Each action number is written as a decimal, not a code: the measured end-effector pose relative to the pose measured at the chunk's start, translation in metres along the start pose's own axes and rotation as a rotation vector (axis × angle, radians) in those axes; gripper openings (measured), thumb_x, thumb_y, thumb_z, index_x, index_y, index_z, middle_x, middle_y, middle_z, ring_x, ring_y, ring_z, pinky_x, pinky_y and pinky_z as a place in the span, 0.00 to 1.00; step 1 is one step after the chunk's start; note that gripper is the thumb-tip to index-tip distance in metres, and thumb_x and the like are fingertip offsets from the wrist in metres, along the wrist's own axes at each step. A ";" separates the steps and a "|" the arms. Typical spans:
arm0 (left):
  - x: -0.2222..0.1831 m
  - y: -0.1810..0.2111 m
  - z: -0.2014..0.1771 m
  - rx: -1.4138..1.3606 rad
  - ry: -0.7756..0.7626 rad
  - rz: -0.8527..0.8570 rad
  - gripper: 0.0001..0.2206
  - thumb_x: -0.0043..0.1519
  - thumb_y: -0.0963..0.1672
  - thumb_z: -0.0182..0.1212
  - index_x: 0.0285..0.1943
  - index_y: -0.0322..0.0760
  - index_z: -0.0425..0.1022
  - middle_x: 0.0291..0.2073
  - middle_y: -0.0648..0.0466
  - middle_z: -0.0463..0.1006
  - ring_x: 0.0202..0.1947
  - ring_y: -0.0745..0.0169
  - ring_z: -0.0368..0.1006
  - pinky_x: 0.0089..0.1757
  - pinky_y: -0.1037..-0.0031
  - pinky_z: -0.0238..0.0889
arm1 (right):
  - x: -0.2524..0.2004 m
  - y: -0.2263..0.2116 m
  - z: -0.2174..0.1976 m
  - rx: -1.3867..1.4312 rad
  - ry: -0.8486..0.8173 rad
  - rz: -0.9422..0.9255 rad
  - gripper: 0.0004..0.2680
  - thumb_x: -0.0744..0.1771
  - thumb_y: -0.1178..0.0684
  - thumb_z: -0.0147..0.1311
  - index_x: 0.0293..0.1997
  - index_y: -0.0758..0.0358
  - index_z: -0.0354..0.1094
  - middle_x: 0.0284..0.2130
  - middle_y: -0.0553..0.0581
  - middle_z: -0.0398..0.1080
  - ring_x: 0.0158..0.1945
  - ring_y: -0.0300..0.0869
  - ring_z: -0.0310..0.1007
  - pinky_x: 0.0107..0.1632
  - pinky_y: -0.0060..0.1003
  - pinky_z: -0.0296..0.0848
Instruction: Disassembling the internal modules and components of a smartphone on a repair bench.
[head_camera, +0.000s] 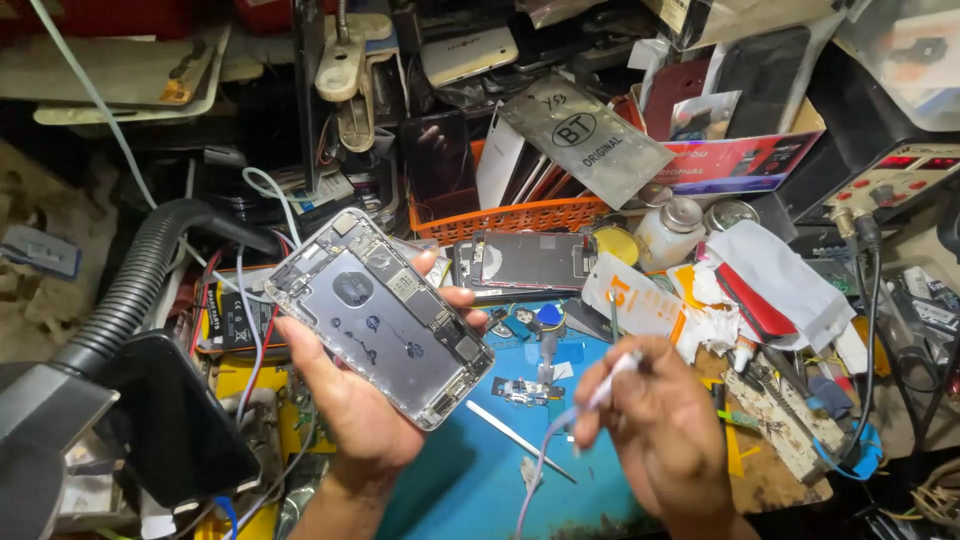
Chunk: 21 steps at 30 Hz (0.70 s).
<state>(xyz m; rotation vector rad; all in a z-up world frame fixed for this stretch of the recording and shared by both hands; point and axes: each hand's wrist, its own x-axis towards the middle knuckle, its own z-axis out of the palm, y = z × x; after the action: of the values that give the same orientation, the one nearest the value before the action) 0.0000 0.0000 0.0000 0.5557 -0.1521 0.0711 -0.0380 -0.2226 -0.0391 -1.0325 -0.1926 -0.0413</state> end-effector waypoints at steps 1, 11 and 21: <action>0.000 0.001 -0.003 0.003 -0.002 0.004 0.44 0.61 0.65 0.35 0.61 0.22 0.72 0.39 0.32 0.81 0.40 0.33 0.79 0.43 0.51 0.72 | 0.019 0.000 0.002 0.003 -0.004 -0.002 0.06 0.69 0.55 0.53 0.46 0.67 0.63 0.31 0.70 0.73 0.23 0.48 0.74 0.26 0.38 0.77; 0.018 -0.032 -0.037 0.001 0.047 -0.185 0.46 0.61 0.67 0.30 0.64 0.26 0.71 0.43 0.34 0.82 0.42 0.41 0.80 0.46 0.53 0.71 | 0.072 0.042 -0.082 -1.565 0.035 -0.033 0.13 0.64 0.47 0.63 0.51 0.57 0.76 0.26 0.50 0.76 0.31 0.43 0.75 0.43 0.42 0.72; 0.023 -0.050 -0.062 -0.251 -0.035 -0.475 0.47 0.64 0.67 0.33 0.67 0.21 0.67 0.47 0.33 0.79 0.45 0.40 0.79 0.51 0.51 0.73 | -0.032 0.034 -0.116 -1.817 -0.214 -0.158 0.08 0.62 0.38 0.63 0.39 0.42 0.79 0.35 0.40 0.80 0.43 0.39 0.79 0.47 0.40 0.76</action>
<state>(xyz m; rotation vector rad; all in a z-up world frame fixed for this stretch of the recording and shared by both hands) 0.0360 -0.0092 -0.0743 0.3308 -0.0583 -0.4147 -0.0493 -0.3064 -0.1318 -2.8355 -0.4481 -0.2848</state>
